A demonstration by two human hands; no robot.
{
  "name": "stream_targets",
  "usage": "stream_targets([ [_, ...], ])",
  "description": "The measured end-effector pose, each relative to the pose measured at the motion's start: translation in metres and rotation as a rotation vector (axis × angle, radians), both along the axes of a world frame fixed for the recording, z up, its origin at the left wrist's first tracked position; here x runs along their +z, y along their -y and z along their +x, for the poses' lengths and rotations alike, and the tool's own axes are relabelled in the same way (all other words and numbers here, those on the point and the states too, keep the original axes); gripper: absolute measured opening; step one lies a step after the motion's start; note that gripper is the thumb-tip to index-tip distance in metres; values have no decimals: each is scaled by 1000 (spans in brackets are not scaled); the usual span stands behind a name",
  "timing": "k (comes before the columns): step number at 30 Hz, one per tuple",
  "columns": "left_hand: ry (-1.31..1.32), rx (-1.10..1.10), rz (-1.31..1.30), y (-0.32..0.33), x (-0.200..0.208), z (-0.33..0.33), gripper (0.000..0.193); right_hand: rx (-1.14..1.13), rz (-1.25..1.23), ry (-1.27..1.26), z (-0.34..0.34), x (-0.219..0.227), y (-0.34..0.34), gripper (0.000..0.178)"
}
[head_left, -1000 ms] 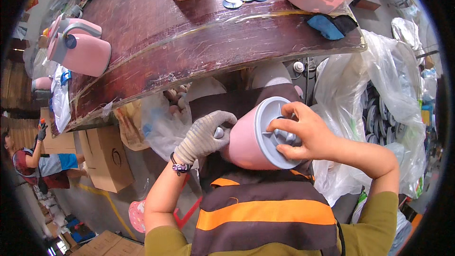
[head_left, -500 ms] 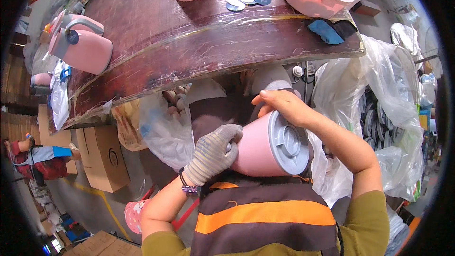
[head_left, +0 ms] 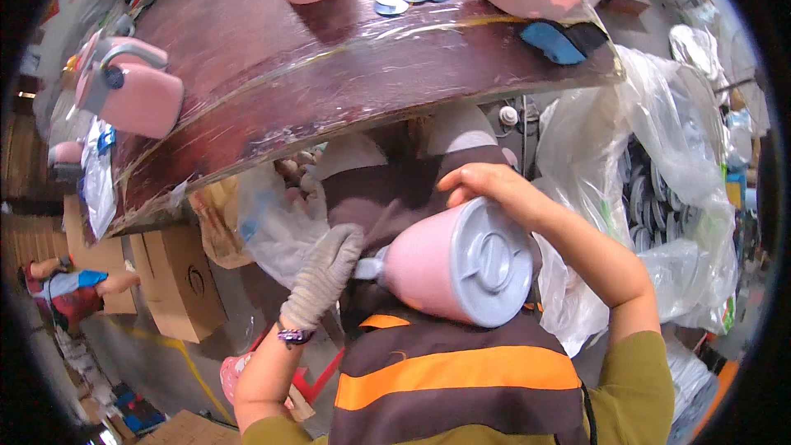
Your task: The person assembles pink plastic pitchers by attaching grey lids and handles. They wipe the pitchers with a cloth and attach circular tags to the handles before placing them on the table.
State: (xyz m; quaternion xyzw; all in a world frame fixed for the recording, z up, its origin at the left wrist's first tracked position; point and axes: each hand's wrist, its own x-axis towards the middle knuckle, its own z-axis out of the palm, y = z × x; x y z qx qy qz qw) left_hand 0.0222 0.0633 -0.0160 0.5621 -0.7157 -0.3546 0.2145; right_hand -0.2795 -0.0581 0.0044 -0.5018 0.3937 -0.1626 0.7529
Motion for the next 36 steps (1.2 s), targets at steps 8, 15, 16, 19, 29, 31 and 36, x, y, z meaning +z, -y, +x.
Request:
stream_targets([
  [8, -777, 617, 910, -16, 10, -26, 47, -217, 37, -187, -119, -13, -1, 34],
  [15, -482, 449, 164, 50, 91, -43, 53, 1, 2, -1305, -256, -242, -161, 43],
  [16, -482, 471, 202, 49, 99, -58, 53, -146, -137, -1347, -251, -275, -172, 48],
  [19, -452, 353, 369, 51, 102, -74, 50, -655, 81, -739, -230, -286, -151, 42],
  [29, -459, 451, 441, 54, 82, -86, 21, -1044, 86, -509, -191, -327, -137, 59],
  [31, -471, 433, 448, 51, 79, -85, 19, -997, 117, -523, -175, -319, -140, 58],
  [36, -395, 376, 367, 40, 85, -64, 22, -688, 214, -687, -186, -242, -150, 55],
])
